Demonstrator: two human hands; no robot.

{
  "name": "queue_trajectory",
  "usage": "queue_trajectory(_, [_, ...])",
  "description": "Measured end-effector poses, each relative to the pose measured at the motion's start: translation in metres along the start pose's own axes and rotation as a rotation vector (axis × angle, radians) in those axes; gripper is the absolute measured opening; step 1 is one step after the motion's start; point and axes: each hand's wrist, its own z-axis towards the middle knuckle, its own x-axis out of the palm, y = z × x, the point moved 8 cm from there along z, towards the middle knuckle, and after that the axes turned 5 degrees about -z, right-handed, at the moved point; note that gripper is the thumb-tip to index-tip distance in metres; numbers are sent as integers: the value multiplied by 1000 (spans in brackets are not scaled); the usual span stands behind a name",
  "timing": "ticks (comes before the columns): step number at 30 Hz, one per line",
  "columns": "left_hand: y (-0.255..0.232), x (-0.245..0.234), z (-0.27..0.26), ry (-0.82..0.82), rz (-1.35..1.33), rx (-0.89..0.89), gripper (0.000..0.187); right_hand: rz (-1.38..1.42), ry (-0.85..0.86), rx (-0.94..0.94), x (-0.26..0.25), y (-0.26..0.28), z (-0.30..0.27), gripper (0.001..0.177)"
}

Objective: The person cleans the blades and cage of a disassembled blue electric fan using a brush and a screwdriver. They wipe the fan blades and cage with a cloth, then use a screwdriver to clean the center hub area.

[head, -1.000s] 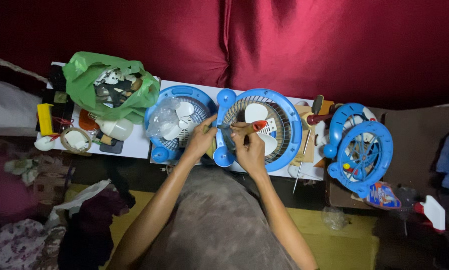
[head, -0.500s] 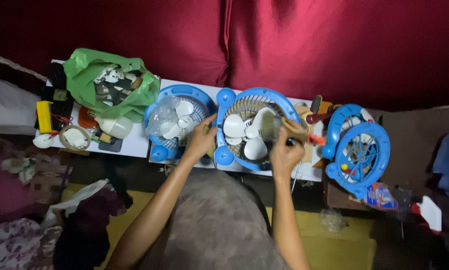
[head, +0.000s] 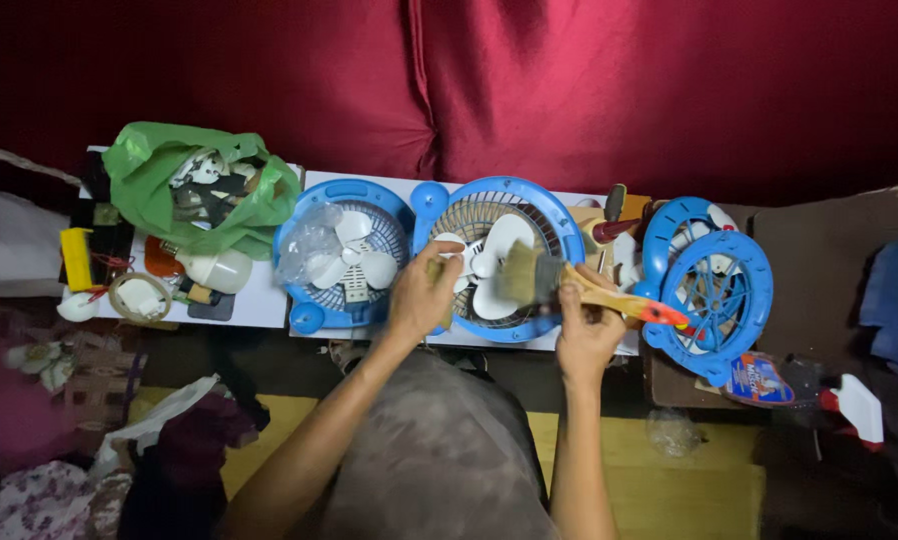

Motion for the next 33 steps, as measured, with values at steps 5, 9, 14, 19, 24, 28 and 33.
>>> queue_trajectory(5, [-22, 23, -7, 16, -317, 210, 37, 106, 192, 66, 5, 1, -24, 30])
queue_trajectory(9, [-19, 34, -17, 7, -497, 255, 32, 24, 8, -54, -24, 12, -28, 27])
queue_trajectory(14, [-18, 58, -29, 75, -567, 249, 30, 27, 217, 101, -24, 2, -22, 33])
queue_trajectory(19, [-18, 64, -45, 32, -541, 231, 28, 238, 135, 223, -41, -14, -26, 28])
queue_trajectory(24, [-20, 44, -57, -111, -88, 150, 22, -220, -28, -165, -74, 16, -8, 27])
queue_trajectory(28, [13, -21, -61, -394, 102, -92, 40, -501, 55, -427, -85, 44, 10, 26])
queue_trajectory(33, [59, -35, -63, -215, 225, -272, 41, -640, 233, -563, -61, 60, 18, 25])
